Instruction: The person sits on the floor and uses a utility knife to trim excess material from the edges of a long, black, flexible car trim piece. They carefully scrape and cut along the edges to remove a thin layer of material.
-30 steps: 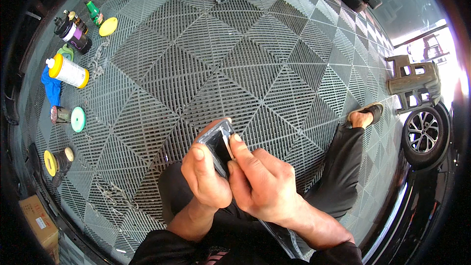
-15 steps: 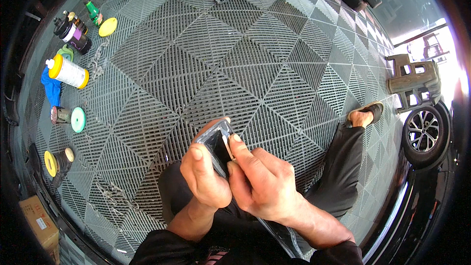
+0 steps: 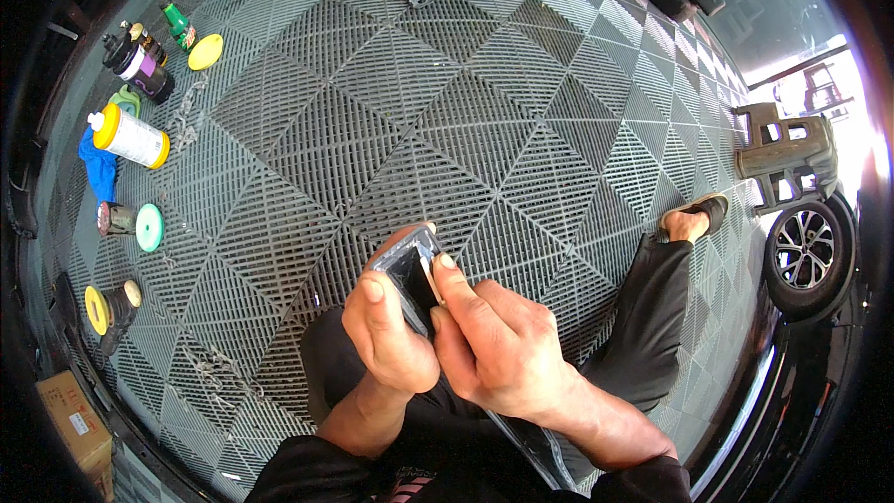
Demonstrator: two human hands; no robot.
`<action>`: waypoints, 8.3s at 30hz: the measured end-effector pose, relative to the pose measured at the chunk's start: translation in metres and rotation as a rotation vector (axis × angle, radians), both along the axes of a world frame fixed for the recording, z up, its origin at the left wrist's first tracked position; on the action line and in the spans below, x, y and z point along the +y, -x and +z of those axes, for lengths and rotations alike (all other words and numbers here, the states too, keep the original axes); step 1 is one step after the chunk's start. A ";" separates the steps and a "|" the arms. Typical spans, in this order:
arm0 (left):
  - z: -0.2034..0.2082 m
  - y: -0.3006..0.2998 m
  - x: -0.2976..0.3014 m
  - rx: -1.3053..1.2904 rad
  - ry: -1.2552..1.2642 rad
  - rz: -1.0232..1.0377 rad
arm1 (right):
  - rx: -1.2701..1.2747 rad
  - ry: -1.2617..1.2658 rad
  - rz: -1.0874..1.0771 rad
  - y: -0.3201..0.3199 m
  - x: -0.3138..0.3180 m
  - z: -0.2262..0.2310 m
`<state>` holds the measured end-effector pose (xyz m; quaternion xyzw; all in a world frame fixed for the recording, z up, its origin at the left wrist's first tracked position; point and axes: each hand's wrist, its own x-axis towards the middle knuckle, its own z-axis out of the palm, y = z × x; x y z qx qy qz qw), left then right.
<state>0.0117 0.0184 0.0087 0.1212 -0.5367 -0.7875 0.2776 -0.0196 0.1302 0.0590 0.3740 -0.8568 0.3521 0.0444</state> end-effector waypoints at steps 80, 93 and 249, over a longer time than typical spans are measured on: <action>0.006 -0.002 -0.003 -0.021 -0.075 -0.027 | 0.067 -0.083 0.173 0.024 0.012 0.001; 0.003 -0.002 -0.003 -0.031 -0.018 -0.015 | 0.063 -0.056 0.104 0.020 0.010 -0.003; -0.016 0.001 -0.007 0.026 0.108 -0.018 | 0.140 -0.338 0.243 0.064 -0.024 0.043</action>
